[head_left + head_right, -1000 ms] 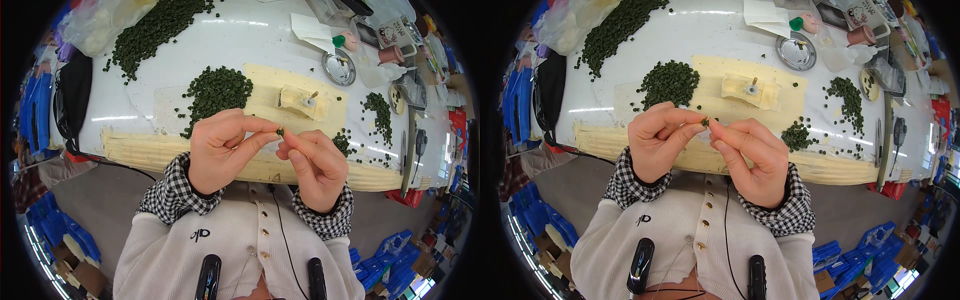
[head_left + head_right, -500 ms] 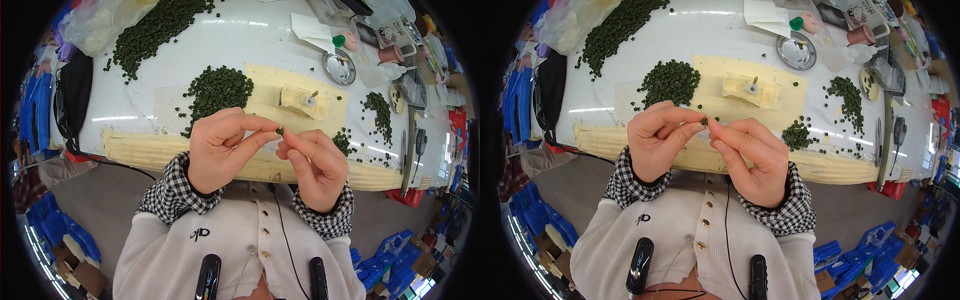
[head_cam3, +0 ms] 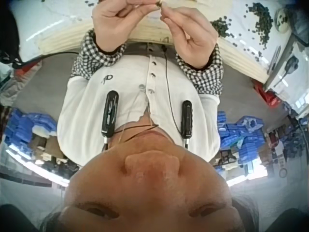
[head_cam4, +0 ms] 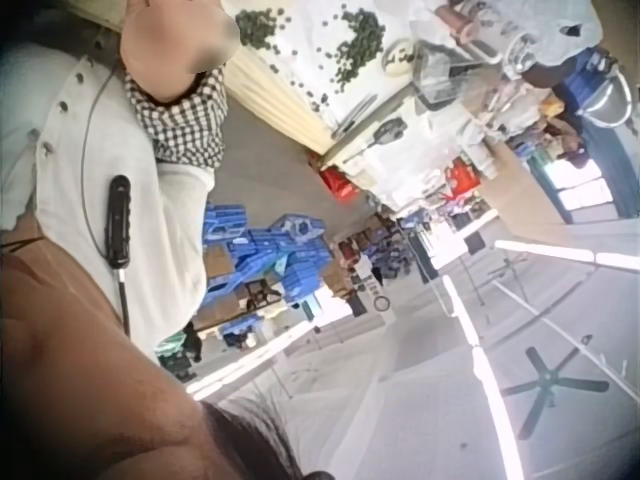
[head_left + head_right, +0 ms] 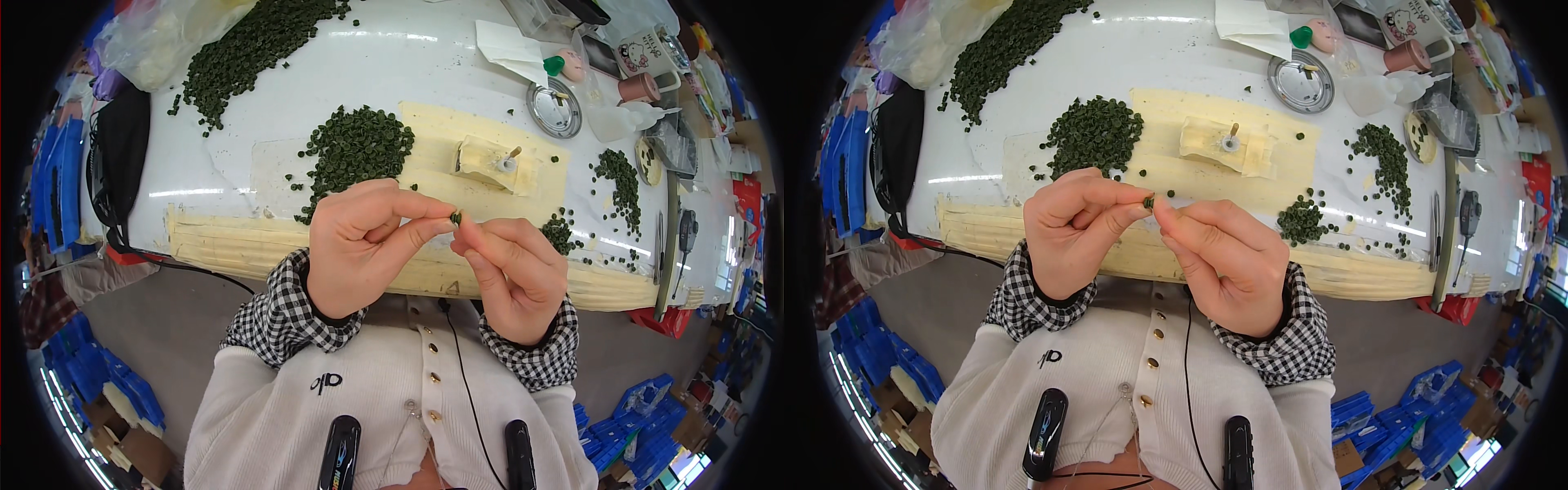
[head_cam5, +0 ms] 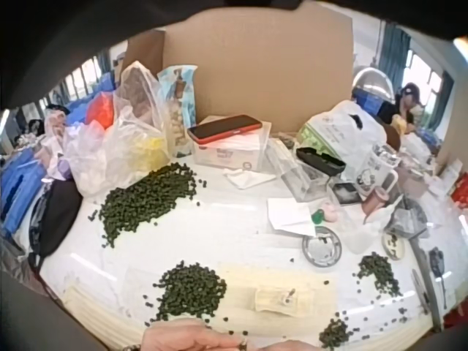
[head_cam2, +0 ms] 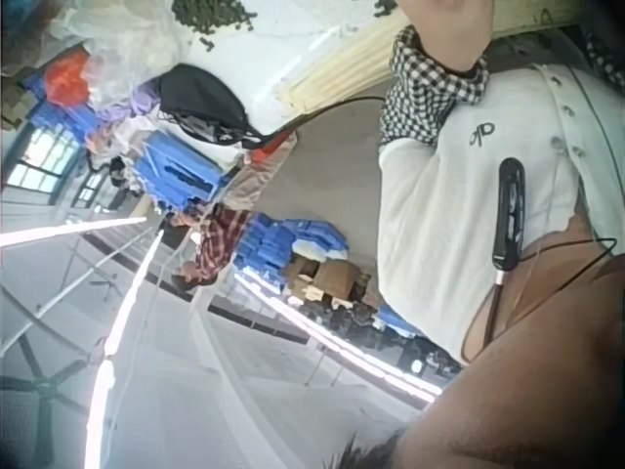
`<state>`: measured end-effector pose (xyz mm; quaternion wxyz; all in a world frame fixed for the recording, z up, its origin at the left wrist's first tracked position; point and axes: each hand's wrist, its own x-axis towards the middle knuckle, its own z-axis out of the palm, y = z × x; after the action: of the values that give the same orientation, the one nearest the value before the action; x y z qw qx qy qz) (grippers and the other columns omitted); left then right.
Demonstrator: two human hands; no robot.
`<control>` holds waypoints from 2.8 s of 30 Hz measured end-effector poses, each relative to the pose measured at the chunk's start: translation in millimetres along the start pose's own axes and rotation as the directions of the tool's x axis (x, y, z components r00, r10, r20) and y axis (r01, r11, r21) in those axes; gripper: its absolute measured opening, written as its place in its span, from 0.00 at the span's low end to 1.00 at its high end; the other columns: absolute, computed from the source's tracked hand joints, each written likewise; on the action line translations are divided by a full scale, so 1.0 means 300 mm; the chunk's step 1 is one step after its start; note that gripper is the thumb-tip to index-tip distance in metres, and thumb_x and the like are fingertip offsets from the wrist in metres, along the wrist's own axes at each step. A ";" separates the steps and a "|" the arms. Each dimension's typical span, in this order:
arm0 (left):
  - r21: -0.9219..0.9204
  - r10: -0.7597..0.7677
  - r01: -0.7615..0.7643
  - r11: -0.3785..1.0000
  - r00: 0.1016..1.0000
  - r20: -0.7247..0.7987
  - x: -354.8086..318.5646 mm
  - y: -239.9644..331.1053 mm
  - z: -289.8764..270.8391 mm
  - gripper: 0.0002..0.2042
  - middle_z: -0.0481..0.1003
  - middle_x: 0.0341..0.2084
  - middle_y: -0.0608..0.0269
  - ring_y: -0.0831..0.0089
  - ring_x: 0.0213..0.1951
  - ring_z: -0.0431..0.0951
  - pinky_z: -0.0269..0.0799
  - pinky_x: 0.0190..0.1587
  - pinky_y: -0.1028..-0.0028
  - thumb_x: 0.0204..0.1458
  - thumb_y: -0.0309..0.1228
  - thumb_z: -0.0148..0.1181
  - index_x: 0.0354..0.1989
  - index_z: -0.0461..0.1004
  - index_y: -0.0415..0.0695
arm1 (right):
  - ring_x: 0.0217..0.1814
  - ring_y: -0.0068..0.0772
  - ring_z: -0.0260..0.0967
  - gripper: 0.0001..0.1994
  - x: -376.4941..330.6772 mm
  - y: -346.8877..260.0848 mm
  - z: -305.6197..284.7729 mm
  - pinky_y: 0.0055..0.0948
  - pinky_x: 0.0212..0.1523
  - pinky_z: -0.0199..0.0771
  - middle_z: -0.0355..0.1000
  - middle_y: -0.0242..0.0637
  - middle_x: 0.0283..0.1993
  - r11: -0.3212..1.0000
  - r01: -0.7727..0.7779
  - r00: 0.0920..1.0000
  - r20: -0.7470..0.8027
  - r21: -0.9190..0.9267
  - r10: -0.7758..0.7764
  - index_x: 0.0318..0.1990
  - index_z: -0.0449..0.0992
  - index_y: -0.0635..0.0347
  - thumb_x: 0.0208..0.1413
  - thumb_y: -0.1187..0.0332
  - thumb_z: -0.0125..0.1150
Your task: Manually sorting and inspecting small green components at a factory workbench.
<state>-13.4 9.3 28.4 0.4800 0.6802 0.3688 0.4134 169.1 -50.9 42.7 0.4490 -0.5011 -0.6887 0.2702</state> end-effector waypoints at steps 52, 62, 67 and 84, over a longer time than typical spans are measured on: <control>0.110 0.055 -0.056 0.992 0.998 0.009 -0.001 0.008 0.027 0.10 0.55 0.12 0.75 0.84 0.17 0.54 0.50 0.21 0.80 0.45 0.18 0.66 0.37 0.80 0.39 | 0.34 0.27 0.73 0.16 -0.034 0.025 0.015 0.20 0.34 0.72 0.73 0.40 0.37 0.989 -0.062 0.993 -0.096 0.133 0.075 0.51 0.76 0.65 0.55 0.82 0.58; 0.257 0.193 -0.178 0.950 0.980 -0.036 -0.011 0.012 0.045 0.13 0.58 0.13 0.72 0.83 0.16 0.56 0.49 0.19 0.80 0.44 0.17 0.65 0.41 0.80 0.41 | 0.36 0.28 0.75 0.15 -0.032 0.024 0.019 0.21 0.36 0.74 0.74 0.41 0.37 0.989 -0.077 0.991 -0.098 0.124 0.090 0.50 0.76 0.67 0.55 0.82 0.58; 0.364 0.322 -0.288 0.886 0.946 -0.035 -0.010 -0.001 0.051 0.16 0.62 0.14 0.69 0.81 0.16 0.60 0.53 0.17 0.80 0.42 0.15 0.66 0.42 0.80 0.39 | 0.37 0.29 0.75 0.15 -0.036 0.025 0.026 0.22 0.37 0.75 0.74 0.42 0.38 0.984 -0.076 0.991 -0.093 0.161 0.092 0.51 0.76 0.68 0.55 0.82 0.57; 0.520 0.464 -0.355 0.777 0.882 -0.090 0.000 -0.021 0.047 0.14 0.65 0.13 0.65 0.71 0.13 0.66 0.61 0.15 0.74 0.38 0.18 0.68 0.37 0.79 0.39 | 0.38 0.29 0.75 0.16 -0.013 0.025 0.049 0.23 0.41 0.76 0.73 0.42 0.39 0.964 -0.115 0.989 -0.060 0.240 0.133 0.53 0.74 0.68 0.56 0.82 0.56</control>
<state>-1.1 6.0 19.4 0.1479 0.7946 0.3524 0.4718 159.6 -50.8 28.5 0.5131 -0.4961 -0.6017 0.3586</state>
